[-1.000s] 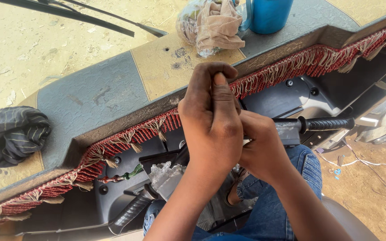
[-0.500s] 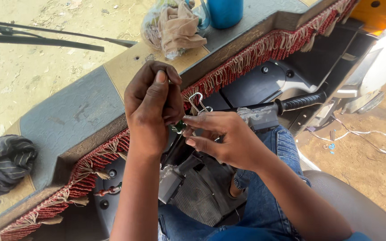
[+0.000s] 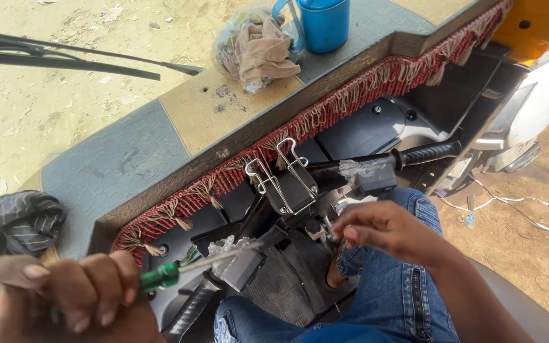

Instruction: The person uses a green screwdriver to tighten a screw on the scooter's handlebar assembly. They then wipe the area with a cloth and continue adjusting the handlebar components with the screwdriver.

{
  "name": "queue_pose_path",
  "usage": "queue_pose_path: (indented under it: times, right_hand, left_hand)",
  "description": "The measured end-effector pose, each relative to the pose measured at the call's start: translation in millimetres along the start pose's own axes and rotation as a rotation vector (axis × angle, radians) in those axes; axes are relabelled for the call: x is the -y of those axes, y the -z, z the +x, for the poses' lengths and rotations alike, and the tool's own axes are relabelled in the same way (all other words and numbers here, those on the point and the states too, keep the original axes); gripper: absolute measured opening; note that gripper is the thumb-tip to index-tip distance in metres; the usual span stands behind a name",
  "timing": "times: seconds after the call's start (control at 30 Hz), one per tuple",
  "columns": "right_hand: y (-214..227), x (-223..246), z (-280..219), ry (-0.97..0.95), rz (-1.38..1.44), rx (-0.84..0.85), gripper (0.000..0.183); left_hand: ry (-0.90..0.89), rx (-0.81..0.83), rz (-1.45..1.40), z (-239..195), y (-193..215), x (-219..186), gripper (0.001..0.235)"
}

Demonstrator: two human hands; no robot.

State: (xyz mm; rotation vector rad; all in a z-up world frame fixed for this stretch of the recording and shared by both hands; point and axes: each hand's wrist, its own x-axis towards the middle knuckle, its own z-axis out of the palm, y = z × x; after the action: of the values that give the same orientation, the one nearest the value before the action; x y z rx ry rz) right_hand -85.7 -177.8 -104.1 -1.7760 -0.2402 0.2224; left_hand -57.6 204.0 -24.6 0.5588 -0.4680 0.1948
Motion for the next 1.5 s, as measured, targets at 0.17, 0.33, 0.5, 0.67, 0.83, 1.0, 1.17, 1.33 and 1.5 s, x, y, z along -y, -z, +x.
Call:
queue_pose_path:
  times: [0.17,0.33,0.5,0.67,0.83,1.0,1.17,1.33,1.5]
  right_hand:
    - [-49,-13,-13,0.154,0.3,0.387,0.07]
    - [-80,-57,-18,-0.31,0.386,0.363,0.049]
    - [-64,-96,-50,-0.289,0.442,0.232,0.049]
    - [-30,-125,-79,-0.104,0.58,0.089,0.055]
    - [-10,-132,-78,0.039,0.697,-0.194,0.05]
    - [-7,-119,-76,0.151,0.75,-0.325,0.045]
    - [-1,-120,-73,0.213,0.763,-0.296,0.041]
    - [-5,-125,-72,0.164,0.74,-0.375,0.042]
    - [-7,-121,-62,0.159,0.752,-0.425,0.043]
  left_hand:
    - [0.063,-0.094,-0.054,-61,19,69,0.025]
    - [0.06,-0.38,-0.026,-68,1,115,0.022]
    - [0.074,-0.325,0.303,-42,-4,123,0.026]
    - [0.128,-0.043,1.208,-11,-5,138,0.033]
    - [0.147,0.123,1.166,-9,-17,182,0.03]
    - [0.144,0.091,0.868,-6,1,206,0.022]
    - [0.203,0.061,0.854,-2,11,215,0.022]
    - [0.159,0.114,1.0,3,5,208,0.019]
    - [0.174,0.103,0.911,1,-4,202,0.018]
